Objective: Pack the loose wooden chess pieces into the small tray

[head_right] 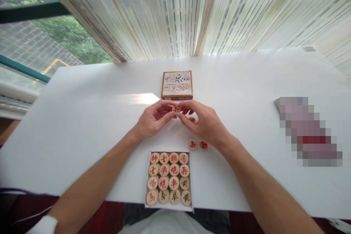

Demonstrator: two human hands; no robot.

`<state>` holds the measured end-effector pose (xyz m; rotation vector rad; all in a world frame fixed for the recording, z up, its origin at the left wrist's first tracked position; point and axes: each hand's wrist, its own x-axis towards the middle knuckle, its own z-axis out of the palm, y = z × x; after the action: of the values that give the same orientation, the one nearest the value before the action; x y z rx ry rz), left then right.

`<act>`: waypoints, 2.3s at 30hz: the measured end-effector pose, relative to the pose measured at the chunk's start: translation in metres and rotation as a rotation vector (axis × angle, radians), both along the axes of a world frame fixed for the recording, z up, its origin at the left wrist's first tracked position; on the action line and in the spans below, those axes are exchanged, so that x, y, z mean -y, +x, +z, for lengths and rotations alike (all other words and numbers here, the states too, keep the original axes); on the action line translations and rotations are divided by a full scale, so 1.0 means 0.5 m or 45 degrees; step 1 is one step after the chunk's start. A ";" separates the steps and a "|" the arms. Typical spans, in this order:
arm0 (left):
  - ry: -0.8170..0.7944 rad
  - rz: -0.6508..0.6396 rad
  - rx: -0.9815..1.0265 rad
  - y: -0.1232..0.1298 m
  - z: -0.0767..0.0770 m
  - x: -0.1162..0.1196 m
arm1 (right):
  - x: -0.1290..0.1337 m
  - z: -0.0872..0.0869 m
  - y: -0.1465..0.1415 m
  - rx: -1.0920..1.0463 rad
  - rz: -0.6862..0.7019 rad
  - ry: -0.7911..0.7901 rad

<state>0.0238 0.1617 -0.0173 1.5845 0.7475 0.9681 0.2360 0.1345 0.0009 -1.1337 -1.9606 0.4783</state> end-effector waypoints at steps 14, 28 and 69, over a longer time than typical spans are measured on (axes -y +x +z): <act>0.142 0.024 -0.047 0.002 -0.002 0.001 | -0.005 0.001 -0.004 -0.223 0.051 -0.188; 0.513 0.135 -0.284 -0.005 -0.002 0.002 | -0.006 0.001 -0.001 -0.738 0.187 -0.591; 0.430 0.031 -0.826 -0.123 0.015 0.324 | 0.308 0.002 -0.024 -0.761 0.013 -0.432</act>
<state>-0.0376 -0.0001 -0.0100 2.2338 1.0822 0.6062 0.2239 -0.0193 0.0019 -1.0260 -1.3926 1.0517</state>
